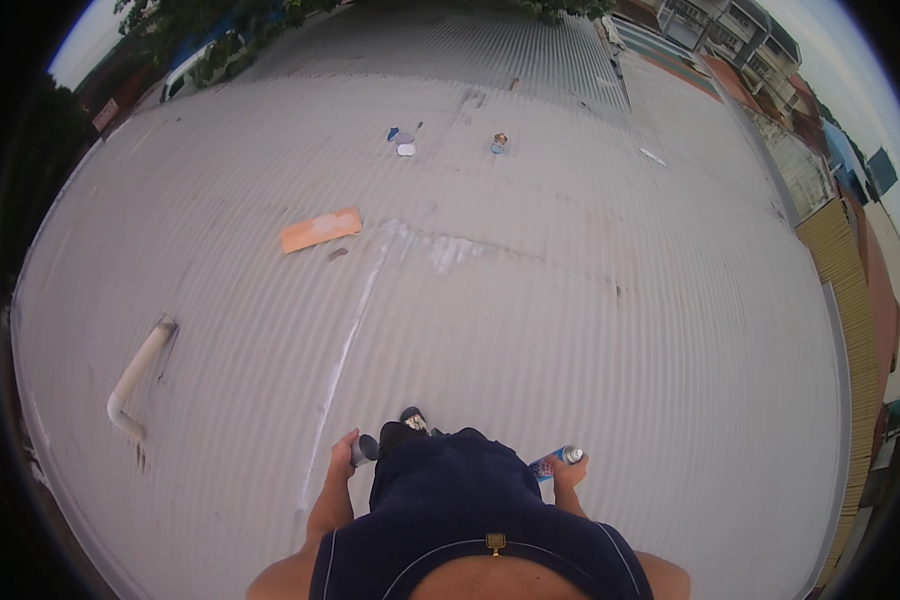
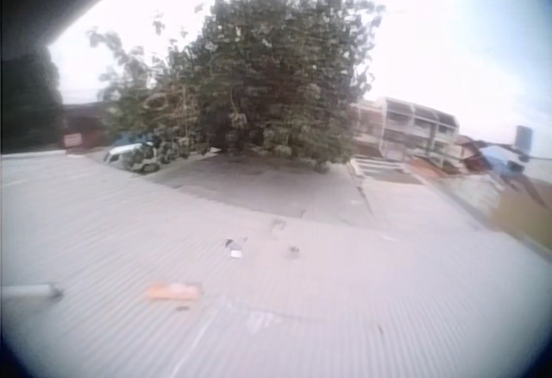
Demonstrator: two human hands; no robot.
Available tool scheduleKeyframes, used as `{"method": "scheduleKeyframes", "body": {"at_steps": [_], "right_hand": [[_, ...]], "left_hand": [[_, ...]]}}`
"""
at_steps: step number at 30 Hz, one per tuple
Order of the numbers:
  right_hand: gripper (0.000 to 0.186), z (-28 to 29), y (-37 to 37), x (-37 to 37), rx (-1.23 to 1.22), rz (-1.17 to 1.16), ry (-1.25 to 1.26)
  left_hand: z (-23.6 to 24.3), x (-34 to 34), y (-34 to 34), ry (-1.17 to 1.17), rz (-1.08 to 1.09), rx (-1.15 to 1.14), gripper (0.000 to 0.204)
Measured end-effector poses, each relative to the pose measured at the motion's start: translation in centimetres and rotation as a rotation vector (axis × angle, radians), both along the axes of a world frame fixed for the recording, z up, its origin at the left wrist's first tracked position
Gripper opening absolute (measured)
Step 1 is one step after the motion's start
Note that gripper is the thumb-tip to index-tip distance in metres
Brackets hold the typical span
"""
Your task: The person applies a sealant from a spray can to the seams of a corrugated metal roof. They walk along the roof surface, spraying a continuous line of sealant into the joints between the metal sheets. The person occasionally uses their hand to smooth or spread the applied sealant along the seam.
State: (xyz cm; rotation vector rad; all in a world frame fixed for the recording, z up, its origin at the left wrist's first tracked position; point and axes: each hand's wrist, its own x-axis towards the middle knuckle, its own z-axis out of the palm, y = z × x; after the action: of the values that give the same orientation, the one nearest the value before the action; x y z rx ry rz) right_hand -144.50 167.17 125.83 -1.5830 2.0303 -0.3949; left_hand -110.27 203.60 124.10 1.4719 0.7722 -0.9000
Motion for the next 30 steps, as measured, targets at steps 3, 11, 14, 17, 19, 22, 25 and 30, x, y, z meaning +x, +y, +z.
{"method": "scheduleKeyframes", "body": {"at_steps": [3,11,14,17,19,22,25,30], "right_hand": [[0.077,0.2,-0.5,0.3,0.001,0.016,0.003],[0.076,-0.4,-1.9,1.6,-0.048,0.049,-0.115],[0.076,-1.3,-1.9,2.2,-0.09,0.015,-0.037],[0.076,-0.6,-1.8,2.7,-0.073,0.074,-0.044],[0.076,0.4,-1.5,3.5,-0.037,0.082,-0.03],[0.076,0.5,-1.0,3.4,-0.017,0.072,-0.034],[0.076,-0.3,-1.0,2.9,-0.004,0.053,-0.029],[0.078,-0.2,-0.4,3.4,-0.012,0.067,-0.016]], "left_hand": [[0.7,-0.3,-0.2,-0.032,0.015,0.048,0.034],[-1.8,-0.3,1.0,-0.113,0.113,-0.087,0.034],[-1.2,-0.5,0.9,-0.062,0.137,-0.081,0.038],[-0.4,-0.8,1.1,-0.023,0.161,-0.043,0.041],[-0.3,-0.9,2.0,-0.012,0.171,-0.032,0.042],[-1.2,-0.7,2.7,-0.005,0.165,-0.057,0.043],[-2.3,-0.7,2.4,-0.021,0.149,-0.081,0.042],[-3.6,0.8,3.1,-0.025,0.096,-0.085,0.038]]}}
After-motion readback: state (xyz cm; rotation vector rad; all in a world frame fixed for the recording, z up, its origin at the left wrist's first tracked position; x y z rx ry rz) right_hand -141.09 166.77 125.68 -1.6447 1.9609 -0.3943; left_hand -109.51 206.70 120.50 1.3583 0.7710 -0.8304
